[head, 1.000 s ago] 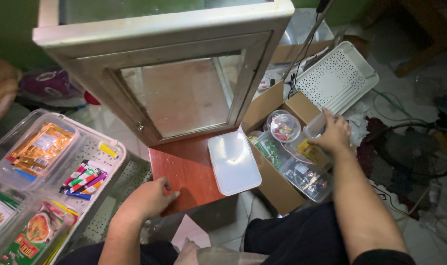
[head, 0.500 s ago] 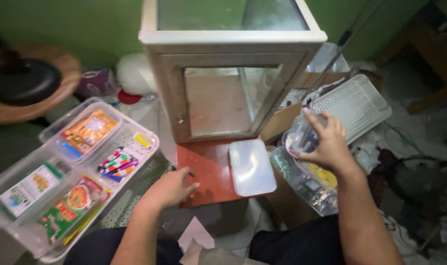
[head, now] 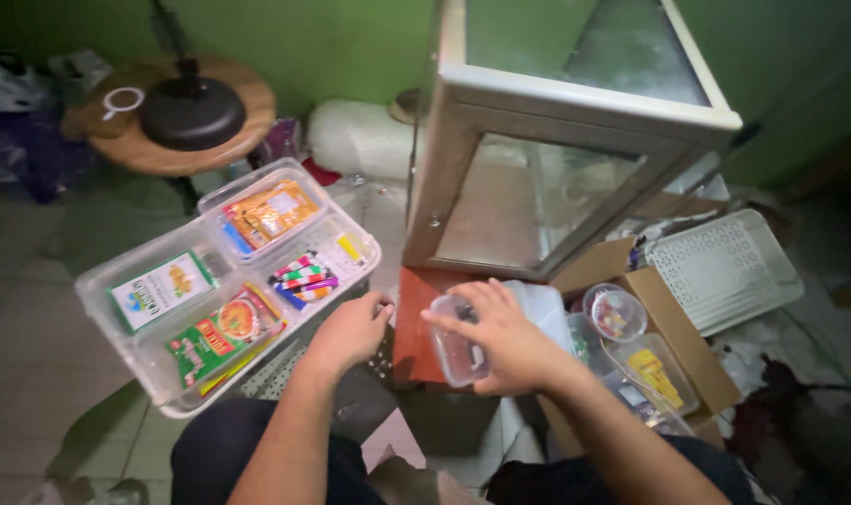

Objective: The person opens several small plastic containers, removes their lids, and places the contents into a larger compartmentalized organizer. They handle packets of instant noodles, colorful sticks, black-wrapped items, yellow packets, and green-wrapped items, then close the organizer.

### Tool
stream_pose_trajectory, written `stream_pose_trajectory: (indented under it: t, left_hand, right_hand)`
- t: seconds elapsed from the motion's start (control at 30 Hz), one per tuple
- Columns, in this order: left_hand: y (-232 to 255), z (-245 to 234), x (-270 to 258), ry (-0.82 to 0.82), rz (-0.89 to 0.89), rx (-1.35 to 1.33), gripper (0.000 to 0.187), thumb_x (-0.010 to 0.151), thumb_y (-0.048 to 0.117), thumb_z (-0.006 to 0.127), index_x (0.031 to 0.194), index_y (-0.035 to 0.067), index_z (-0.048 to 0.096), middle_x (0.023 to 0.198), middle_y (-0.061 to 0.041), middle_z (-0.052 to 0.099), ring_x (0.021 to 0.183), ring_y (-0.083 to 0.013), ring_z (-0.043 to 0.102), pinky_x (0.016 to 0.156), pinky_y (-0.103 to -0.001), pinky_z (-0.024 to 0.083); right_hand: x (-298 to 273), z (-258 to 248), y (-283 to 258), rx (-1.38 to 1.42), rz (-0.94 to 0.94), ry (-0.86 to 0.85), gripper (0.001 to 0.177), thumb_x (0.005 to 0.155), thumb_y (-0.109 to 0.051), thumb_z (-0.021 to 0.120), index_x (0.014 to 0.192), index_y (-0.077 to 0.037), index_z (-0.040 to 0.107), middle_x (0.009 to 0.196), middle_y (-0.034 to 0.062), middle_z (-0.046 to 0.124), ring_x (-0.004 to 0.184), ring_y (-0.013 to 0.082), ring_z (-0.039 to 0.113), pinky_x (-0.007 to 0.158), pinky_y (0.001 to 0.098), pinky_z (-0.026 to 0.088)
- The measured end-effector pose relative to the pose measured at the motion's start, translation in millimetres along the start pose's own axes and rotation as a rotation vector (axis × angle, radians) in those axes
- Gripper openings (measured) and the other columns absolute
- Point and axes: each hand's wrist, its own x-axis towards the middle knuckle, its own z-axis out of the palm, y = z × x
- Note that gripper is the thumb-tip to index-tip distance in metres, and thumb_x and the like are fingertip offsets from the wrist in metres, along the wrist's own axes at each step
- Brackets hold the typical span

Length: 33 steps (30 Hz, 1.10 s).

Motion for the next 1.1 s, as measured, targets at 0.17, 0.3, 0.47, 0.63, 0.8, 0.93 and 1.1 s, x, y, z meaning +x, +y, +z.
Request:
stream_pose_trajectory:
  t: [0.17, 0.3, 0.47, 0.63, 0.8, 0.93, 1.1]
  left_hand:
    - [-17, -12, -4, 0.012, -0.037, 0.193, 0.035, 0.095, 0.032, 0.059, 0.122, 0.011, 0.066, 0.110, -0.019, 0.072, 0.109, -0.0379, 0.066, 0.094, -0.048, 0.050]
    - [-22, -14, -5, -0.008, -0.048, 0.270, 0.038, 0.095, 0.032, 0.060, 0.125, 0.010, 0.064, 0.114, -0.019, 0.071, 0.113, -0.0369, 0.065, 0.097, -0.048, 0.050]
    - [-19, -15, -4, -0.059, -0.058, 0.294, 0.041, 0.096, 0.031, 0.059, 0.131, 0.011, 0.062, 0.117, -0.019, 0.070, 0.114, -0.0363, 0.065, 0.098, -0.047, 0.050]
    - [-17, -14, -3, -0.104, -0.081, 0.292, 0.042, 0.094, 0.027, 0.060, 0.134, 0.013, 0.061, 0.120, -0.018, 0.070, 0.115, -0.0356, 0.065, 0.098, -0.047, 0.051]
    - [-14, -13, -1, -0.139, -0.110, 0.311, 0.043, 0.096, 0.033, 0.061, 0.134, 0.012, 0.060, 0.122, -0.017, 0.069, 0.117, -0.0348, 0.065, 0.100, -0.046, 0.051]
    - [-12, -8, 4, -0.204, -0.149, 0.333, 0.049, 0.091, 0.040, 0.068, 0.130, 0.011, 0.062, 0.122, -0.016, 0.070, 0.117, -0.0334, 0.066, 0.100, -0.045, 0.052]
    - [-13, 10, 17, -0.264, -0.165, 0.375, 0.048, 0.085, 0.041, 0.078, 0.118, 0.007, 0.070, 0.120, -0.016, 0.071, 0.113, -0.0332, 0.068, 0.097, -0.045, 0.054]
  right_hand:
    - [28, 37, -15, -0.010, -0.090, -0.175, 0.115, 0.041, -0.017, 0.092, 0.147, -0.030, 0.050, 0.143, 0.0234, 0.044, 0.138, 0.0447, 0.037, 0.115, 0.0653, 0.022]
    - [39, 65, -18, -0.052, -0.124, -0.250, 0.113, 0.042, -0.013, 0.089, 0.148, -0.032, 0.052, 0.143, 0.0213, 0.045, 0.138, 0.0426, 0.038, 0.115, 0.0655, 0.023]
    - [44, 82, -17, -0.035, -0.086, -0.314, 0.105, 0.042, -0.012, 0.088, 0.141, -0.028, 0.057, 0.147, 0.0211, 0.042, 0.141, 0.0416, 0.035, 0.118, 0.0624, 0.023]
    - [43, 75, -5, 0.066, -0.036, -0.307, 0.106, 0.046, -0.018, 0.093, 0.144, -0.021, 0.055, 0.157, 0.0224, 0.035, 0.147, 0.0448, 0.026, 0.118, 0.0608, 0.020]
    - [34, 64, 36, 0.190, 0.115, -0.091, 0.083, 0.065, -0.030, 0.090, 0.140, -0.017, 0.056, 0.152, 0.0179, 0.044, 0.143, 0.0420, 0.039, 0.113, 0.0512, 0.035]
    - [24, 72, 72, 0.209, 0.385, -0.007, 0.068, 0.081, -0.028, 0.081, 0.144, -0.014, 0.057, 0.140, 0.0172, 0.057, 0.131, 0.0372, 0.055, 0.108, 0.0419, 0.045]
    - [16, 91, 97, 0.225, 0.519, 0.030, 0.060, 0.078, -0.029, 0.083, 0.132, -0.010, 0.065, 0.115, 0.0177, 0.066, 0.107, 0.0337, 0.066, 0.091, 0.0401, 0.053]
